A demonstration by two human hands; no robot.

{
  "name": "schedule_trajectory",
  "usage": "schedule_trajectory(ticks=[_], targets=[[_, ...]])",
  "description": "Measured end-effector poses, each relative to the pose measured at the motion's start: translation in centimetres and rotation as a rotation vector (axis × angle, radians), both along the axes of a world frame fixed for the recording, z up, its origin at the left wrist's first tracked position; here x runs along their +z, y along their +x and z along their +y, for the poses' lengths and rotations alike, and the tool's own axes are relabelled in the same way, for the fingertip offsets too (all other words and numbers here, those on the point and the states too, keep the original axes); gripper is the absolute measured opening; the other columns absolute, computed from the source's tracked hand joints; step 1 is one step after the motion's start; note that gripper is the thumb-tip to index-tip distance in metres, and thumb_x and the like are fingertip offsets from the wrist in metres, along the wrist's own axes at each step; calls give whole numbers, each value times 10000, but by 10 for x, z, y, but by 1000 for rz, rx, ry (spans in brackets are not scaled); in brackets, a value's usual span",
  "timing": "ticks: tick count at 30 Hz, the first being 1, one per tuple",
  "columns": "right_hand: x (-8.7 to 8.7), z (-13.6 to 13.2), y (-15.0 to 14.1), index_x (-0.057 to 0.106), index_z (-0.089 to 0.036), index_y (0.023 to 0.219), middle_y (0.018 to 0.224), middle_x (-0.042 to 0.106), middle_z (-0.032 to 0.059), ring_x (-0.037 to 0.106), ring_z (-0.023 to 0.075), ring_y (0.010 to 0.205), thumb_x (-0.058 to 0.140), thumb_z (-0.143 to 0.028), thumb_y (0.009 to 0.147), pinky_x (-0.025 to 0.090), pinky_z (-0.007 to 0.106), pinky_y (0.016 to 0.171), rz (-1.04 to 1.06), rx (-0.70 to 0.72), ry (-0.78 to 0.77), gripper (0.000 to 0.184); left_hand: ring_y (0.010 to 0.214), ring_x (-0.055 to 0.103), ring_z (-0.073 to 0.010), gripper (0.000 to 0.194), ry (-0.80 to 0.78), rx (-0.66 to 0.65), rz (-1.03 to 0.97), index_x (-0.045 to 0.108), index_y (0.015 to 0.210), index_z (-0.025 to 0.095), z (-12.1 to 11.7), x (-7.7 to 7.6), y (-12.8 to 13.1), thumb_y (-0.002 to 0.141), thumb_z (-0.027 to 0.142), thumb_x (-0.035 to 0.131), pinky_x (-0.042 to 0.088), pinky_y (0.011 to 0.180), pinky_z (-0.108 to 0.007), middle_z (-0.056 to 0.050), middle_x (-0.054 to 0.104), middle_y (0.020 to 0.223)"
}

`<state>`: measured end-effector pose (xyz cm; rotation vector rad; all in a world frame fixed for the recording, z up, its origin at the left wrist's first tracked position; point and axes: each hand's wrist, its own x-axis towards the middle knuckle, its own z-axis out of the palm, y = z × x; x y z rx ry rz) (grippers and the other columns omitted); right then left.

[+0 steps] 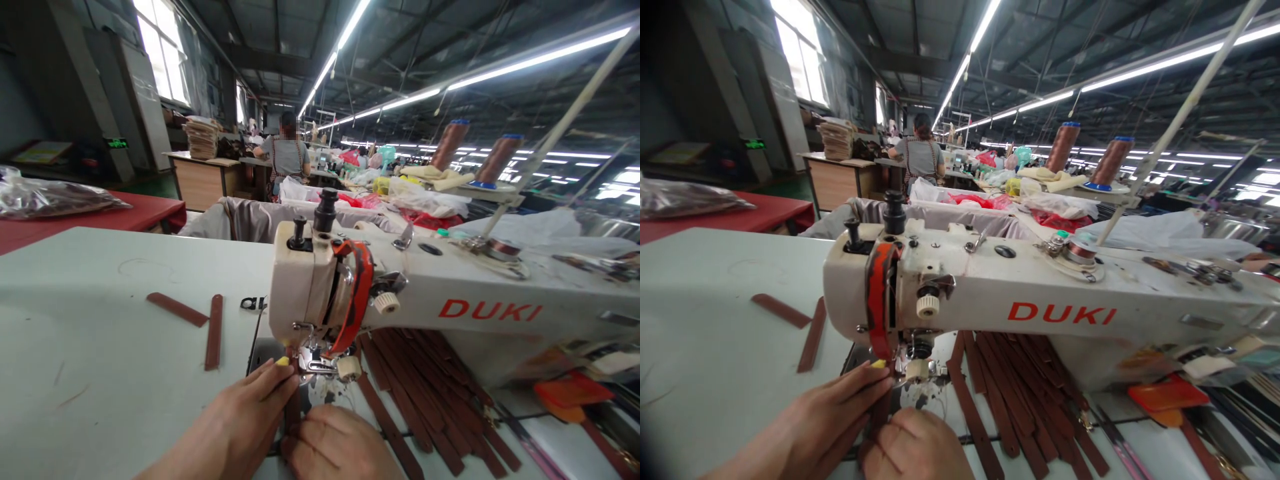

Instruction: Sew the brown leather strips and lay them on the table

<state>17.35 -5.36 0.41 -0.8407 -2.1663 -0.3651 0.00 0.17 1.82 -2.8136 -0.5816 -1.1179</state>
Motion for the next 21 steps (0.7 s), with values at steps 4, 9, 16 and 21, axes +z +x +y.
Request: schedule_trajectory(ticks=[4,9,16,21], targets=[[-3,1,-2,652,-157,730,626,641,7,577,134,556,360,-157,1019,510,231,531,10,13,-25,411,934,700,-179,340,-39,-9,75,607,1111,131,0,15,0,873,58,375,553,907,-207,-93,711,987],[23,-11,32,648,-217,903,819,683,12,647,160,678,487,-277,978,553,252,584,48,-193,-198,188,993,695,-171,389,-126,3,75,568,1205,151,-2,12,-4,862,69,402,550,903,-189,-87,698,1084],[35,-29,94,603,-161,888,711,646,54,665,214,579,495,-101,760,568,308,486,-349,-548,-307,177,1073,676,-194,461,-147,11,109,566,1266,129,-1,11,-4,850,41,388,511,983,-242,-111,685,1172],[22,-32,93,638,-161,875,683,621,54,653,218,572,404,-65,774,576,343,513,-465,-602,-183,273,1065,677,-194,454,-150,33,142,582,1246,116,-2,14,-5,845,49,379,518,972,-241,-118,686,1147]])
